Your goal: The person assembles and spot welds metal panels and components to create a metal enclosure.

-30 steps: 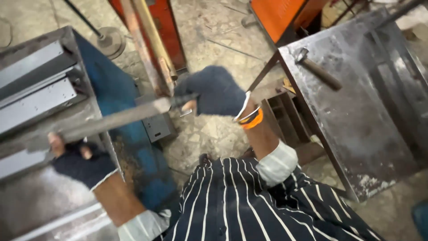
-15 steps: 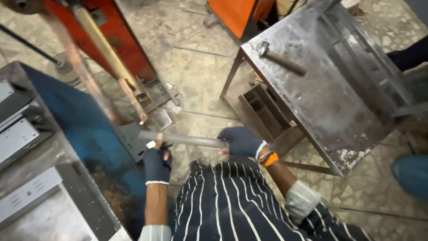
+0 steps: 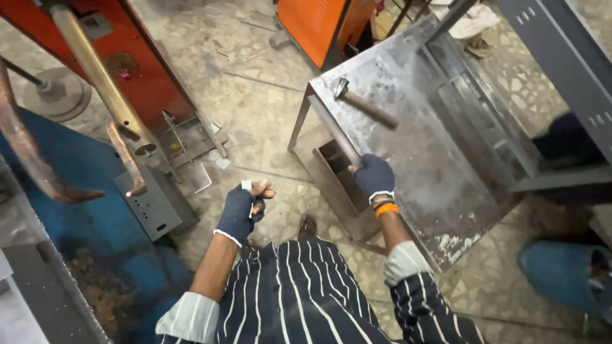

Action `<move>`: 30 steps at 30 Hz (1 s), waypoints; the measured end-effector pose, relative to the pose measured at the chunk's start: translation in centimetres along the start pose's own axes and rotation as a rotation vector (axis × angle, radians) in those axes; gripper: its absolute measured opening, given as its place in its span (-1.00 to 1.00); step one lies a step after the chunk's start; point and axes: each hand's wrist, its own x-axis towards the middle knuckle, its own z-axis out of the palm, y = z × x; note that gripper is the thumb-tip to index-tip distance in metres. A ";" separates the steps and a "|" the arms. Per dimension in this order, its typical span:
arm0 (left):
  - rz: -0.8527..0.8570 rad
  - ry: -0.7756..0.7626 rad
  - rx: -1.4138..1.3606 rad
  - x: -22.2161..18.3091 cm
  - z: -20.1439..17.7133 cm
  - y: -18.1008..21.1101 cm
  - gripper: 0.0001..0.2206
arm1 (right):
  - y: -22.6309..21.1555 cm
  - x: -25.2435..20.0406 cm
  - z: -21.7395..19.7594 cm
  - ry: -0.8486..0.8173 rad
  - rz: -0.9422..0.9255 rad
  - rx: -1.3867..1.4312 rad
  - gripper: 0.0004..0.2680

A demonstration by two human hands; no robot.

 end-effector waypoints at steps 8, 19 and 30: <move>0.064 0.175 -0.104 0.7 2.0 -2.8 -0.82 | 5.5 8.0 4.1 0.018 0.053 -0.032 -0.82; 0.264 0.511 -0.238 -1.0 1.0 -5.9 -0.83 | 7.2 11.4 6.4 -0.038 -0.085 -0.259 -0.75; 0.370 0.400 -0.824 -5.8 -9.0 -9.0 -0.87 | -0.1 5.1 10.1 0.073 -0.408 -0.079 -0.49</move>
